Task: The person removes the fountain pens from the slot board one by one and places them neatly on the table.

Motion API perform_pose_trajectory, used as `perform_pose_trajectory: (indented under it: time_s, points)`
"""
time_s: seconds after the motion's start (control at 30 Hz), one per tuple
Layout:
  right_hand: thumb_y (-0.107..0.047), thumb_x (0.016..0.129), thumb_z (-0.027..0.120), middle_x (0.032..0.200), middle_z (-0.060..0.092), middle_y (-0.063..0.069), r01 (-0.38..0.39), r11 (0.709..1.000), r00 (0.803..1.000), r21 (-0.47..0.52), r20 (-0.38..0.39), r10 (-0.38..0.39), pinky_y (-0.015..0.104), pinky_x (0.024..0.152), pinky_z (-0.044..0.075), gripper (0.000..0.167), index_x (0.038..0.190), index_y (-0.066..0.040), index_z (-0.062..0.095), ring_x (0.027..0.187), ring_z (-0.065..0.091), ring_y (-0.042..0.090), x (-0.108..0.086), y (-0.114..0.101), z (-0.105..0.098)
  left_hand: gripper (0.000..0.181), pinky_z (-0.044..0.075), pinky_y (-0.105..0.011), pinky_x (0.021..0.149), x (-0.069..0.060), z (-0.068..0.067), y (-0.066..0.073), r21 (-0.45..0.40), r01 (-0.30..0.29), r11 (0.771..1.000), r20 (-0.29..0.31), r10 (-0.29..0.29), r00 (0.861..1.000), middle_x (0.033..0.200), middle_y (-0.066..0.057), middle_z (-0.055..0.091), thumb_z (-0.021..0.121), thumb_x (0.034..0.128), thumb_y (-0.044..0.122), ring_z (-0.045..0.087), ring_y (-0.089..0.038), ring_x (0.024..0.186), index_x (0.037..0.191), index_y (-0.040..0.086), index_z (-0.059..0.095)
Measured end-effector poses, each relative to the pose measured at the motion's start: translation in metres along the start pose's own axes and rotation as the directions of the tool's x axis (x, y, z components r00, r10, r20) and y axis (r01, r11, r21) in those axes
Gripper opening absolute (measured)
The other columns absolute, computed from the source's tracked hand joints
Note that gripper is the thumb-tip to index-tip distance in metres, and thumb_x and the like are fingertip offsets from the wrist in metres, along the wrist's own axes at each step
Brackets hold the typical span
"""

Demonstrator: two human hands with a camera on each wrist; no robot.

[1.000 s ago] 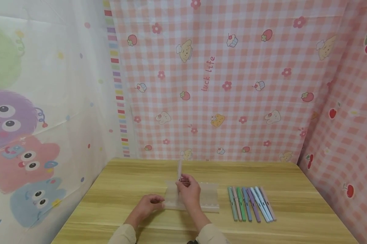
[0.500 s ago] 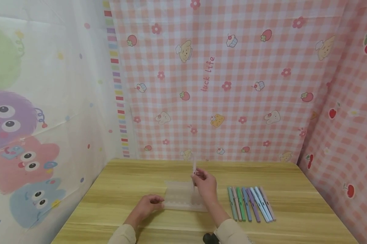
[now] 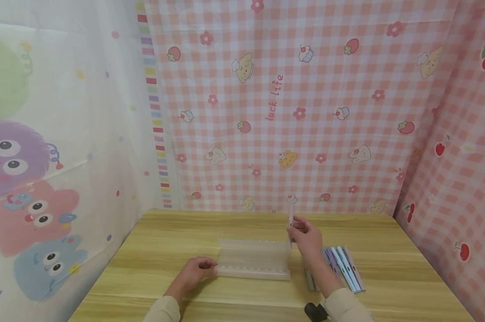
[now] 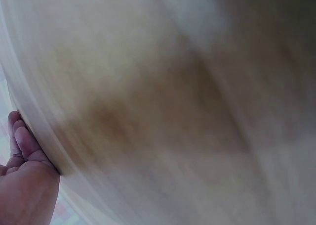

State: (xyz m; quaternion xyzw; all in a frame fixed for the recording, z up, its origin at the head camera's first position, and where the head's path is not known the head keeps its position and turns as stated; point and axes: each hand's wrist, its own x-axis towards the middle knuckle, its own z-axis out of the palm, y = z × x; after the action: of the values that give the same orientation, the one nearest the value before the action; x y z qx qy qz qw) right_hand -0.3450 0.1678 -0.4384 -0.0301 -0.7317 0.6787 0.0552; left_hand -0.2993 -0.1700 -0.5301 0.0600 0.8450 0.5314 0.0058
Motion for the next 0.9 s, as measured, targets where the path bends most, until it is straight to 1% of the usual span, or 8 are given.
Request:
perform_pose_trajectory:
  time_s: [0.13, 0.23, 0.43, 0.53, 0.73, 0.83, 0.9]
  points:
    - [-0.013, 0.096, 0.066, 0.108, 0.057, 0.002, -0.017, 1.000, 1.000, -0.024, 0.010, 0.017, 0.024, 0.076, 0.054, 0.051, 0.142, -0.002, 0.048, 0.087, 0.060, 0.004, 0.003, 0.002, -0.025, 0.018, 0.046, -0.032, 0.075, 0.000, 0.000, 0.000, -0.004, -0.001, 1.000, 0.003, 0.001, 1.000, 0.093, -0.005, 0.062, 0.078, 0.0840, 0.009, 0.054, -0.016, 0.086, 0.099, 0.000, 0.073]
    - [-0.014, 0.097, 0.065, 0.108, 0.056, 0.000, -0.023, 0.998, 1.000, -0.050, 0.019, 0.024, 0.025, 0.077, 0.055, 0.053, 0.145, -0.002, 0.045, 0.086, 0.060, 0.003, 0.007, 0.008, -0.045, 0.018, 0.047, -0.033, 0.075, -0.001, 0.000, 0.000, -0.005, -0.005, 1.000, 0.006, 0.005, 1.000, 0.094, -0.005, 0.062, 0.078, 0.0845, 0.009, 0.054, -0.016, 0.086, 0.099, 0.000, 0.073]
    - [-0.013, 0.097, 0.065, 0.102, 0.057, -0.005, -0.055, 0.997, 0.998, -0.063, 0.039, 0.058, 0.025, 0.076, 0.055, 0.059, 0.147, 0.002, 0.039, 0.086, 0.062, 0.003, 0.013, 0.023, -0.086, 0.018, 0.047, -0.033, 0.075, 0.000, 0.000, 0.000, -0.006, -0.013, 1.000, 0.004, 0.013, 1.000, 0.092, -0.004, 0.061, 0.078, 0.0848, 0.009, 0.054, -0.016, 0.085, 0.099, -0.001, 0.073]
    - [-0.013, 0.096, 0.066, 0.100, 0.058, -0.005, -0.069, 0.995, 0.995, -0.071, 0.060, 0.073, 0.027, 0.077, 0.055, 0.061, 0.147, 0.005, 0.037, 0.085, 0.062, 0.004, 0.014, 0.027, -0.104, 0.018, 0.046, -0.033, 0.075, -0.001, 0.000, 0.001, -0.008, -0.004, 1.000, 0.004, 0.004, 1.000, 0.092, -0.004, 0.061, 0.078, 0.0846, 0.009, 0.054, -0.016, 0.085, 0.098, 0.000, 0.073]
    - [-0.015, 0.098, 0.064, 0.102, 0.060, -0.006, -0.091, 0.987, 0.988, -0.131, 0.113, 0.106, 0.033, 0.084, 0.055, 0.063, 0.147, 0.007, 0.033, 0.089, 0.063, 0.005, 0.012, 0.033, -0.135, 0.018, 0.046, -0.034, 0.076, -0.001, 0.001, 0.000, 0.000, -0.001, 1.000, 0.002, 0.001, 1.000, 0.093, -0.004, 0.060, 0.078, 0.0845, 0.010, 0.054, -0.017, 0.086, 0.098, 0.000, 0.073]
    - [-0.012, 0.098, 0.063, 0.105, 0.062, -0.003, -0.104, 0.984, 0.984, -0.142, 0.126, 0.123, 0.035, 0.084, 0.055, 0.062, 0.147, 0.009, 0.031, 0.090, 0.063, 0.006, 0.015, 0.037, -0.145, 0.018, 0.046, -0.035, 0.077, 0.000, 0.000, -0.001, 0.000, 0.005, 1.000, 0.008, -0.005, 1.000, 0.095, -0.005, 0.061, 0.078, 0.0850, 0.011, 0.054, -0.018, 0.087, 0.099, 0.001, 0.073]
    - [-0.009, 0.097, 0.063, 0.103, 0.063, -0.004, -0.115, 0.985, 0.983, -0.128, 0.131, 0.132, 0.034, 0.082, 0.056, 0.062, 0.146, 0.011, 0.031, 0.089, 0.064, 0.007, 0.017, 0.040, -0.150, 0.018, 0.047, -0.036, 0.077, 0.000, 0.000, -0.002, -0.001, 0.011, 1.000, 0.013, -0.011, 1.000, 0.095, -0.005, 0.061, 0.078, 0.0853, 0.012, 0.054, -0.018, 0.088, 0.100, 0.002, 0.073]
